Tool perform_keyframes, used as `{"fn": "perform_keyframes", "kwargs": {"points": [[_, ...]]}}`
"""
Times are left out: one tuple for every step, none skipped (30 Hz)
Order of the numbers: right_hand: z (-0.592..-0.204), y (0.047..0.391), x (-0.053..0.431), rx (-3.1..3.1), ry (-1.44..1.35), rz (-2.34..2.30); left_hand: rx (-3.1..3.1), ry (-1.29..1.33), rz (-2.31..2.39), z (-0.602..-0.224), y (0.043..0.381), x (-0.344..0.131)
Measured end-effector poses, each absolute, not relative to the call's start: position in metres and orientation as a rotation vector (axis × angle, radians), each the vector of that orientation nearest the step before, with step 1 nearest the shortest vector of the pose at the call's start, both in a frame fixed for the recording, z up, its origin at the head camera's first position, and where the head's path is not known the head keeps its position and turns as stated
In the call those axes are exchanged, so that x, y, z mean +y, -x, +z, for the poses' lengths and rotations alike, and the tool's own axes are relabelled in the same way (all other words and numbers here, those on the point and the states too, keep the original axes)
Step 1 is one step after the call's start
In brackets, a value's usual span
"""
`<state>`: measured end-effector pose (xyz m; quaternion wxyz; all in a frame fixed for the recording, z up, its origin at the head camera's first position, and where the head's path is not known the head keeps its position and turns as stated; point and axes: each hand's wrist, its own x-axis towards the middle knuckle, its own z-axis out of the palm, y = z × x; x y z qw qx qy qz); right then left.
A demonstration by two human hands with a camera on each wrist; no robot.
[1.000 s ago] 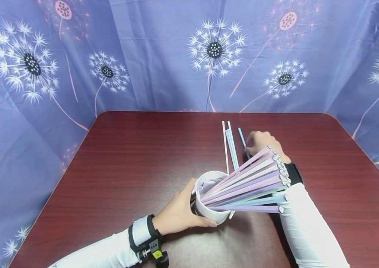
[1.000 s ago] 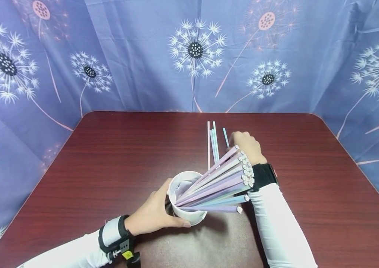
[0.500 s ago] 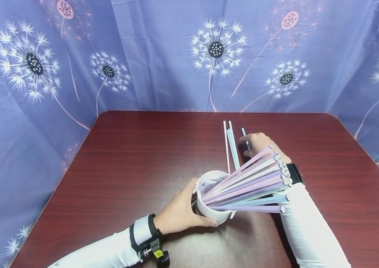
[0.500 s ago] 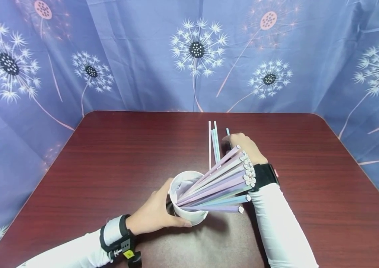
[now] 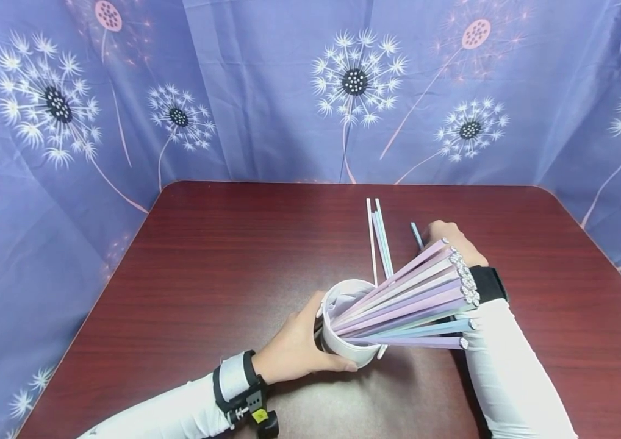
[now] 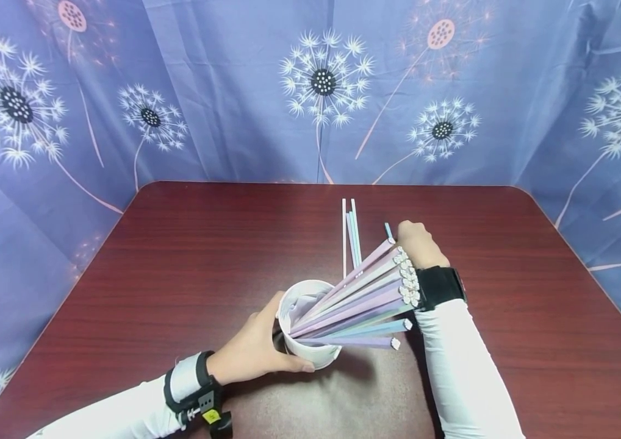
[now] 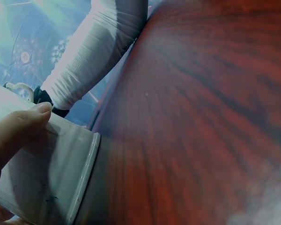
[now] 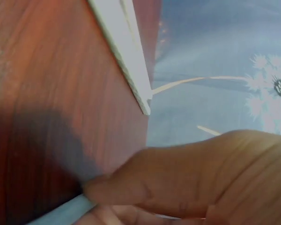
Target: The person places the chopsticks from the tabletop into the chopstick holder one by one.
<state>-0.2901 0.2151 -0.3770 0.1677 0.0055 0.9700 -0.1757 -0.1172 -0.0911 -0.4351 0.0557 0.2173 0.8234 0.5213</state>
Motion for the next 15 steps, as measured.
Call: {"fn": "perform_keyframes", "kwargs": {"points": [[-0.375,0.289,0.215,2.731,-0.041,-0.491,2.499,-0.661,1.583,-0.435,0.117,-0.091],[-0.374,0.288,0.215,2.709,-0.064,-0.494,2.498,-0.664,1.585,-0.435,0.117,-0.091],[-0.372,0.287,0.216,2.696,-0.064,-0.493,2.498,-0.667,1.586,-0.435,0.117,-0.091],[-0.371,0.286,0.216,2.685,-0.071,-0.494,2.5,-0.669,1.586,-0.435,0.117,-0.091],[-0.37,0.286,0.216,2.674,-0.069,-0.494,2.501,-0.672,1.586,-0.435,0.118,-0.09],[-0.368,0.286,0.216,2.671,-0.063,-0.499,2.504,-0.675,1.583,-0.435,0.118,-0.09],[-0.366,0.285,0.216,2.666,-0.055,-0.507,2.508,-0.676,1.58,-0.435,0.118,-0.09],[-0.365,0.285,0.216,2.675,-0.021,-0.515,2.51,-0.677,1.579,-0.435,0.118,-0.09],[-0.363,0.285,0.217,2.689,0.028,-0.526,2.511,-0.678,1.579,-0.435,0.117,-0.09],[-0.361,0.284,0.218,2.709,0.078,-0.546,2.513,-0.677,1.577,-0.435,0.117,-0.09],[-0.359,0.284,0.219,2.73,0.133,-0.571,2.512,-0.68,1.578,-0.435,0.117,-0.09],[-0.356,0.283,0.219,2.755,0.182,-0.602,2.512,-0.681,1.579,-0.435,0.117,-0.09],[-0.353,0.282,0.22,2.781,0.227,-0.637,2.511,-0.682,1.58,-0.435,0.117,-0.09],[-0.35,0.282,0.221,2.817,0.268,-0.667,2.509,-0.683,1.581,-0.435,0.117,-0.09],[-0.346,0.28,0.222,2.847,0.293,-0.701,2.508,-0.683,1.582,-0.435,0.117,-0.09]]}}
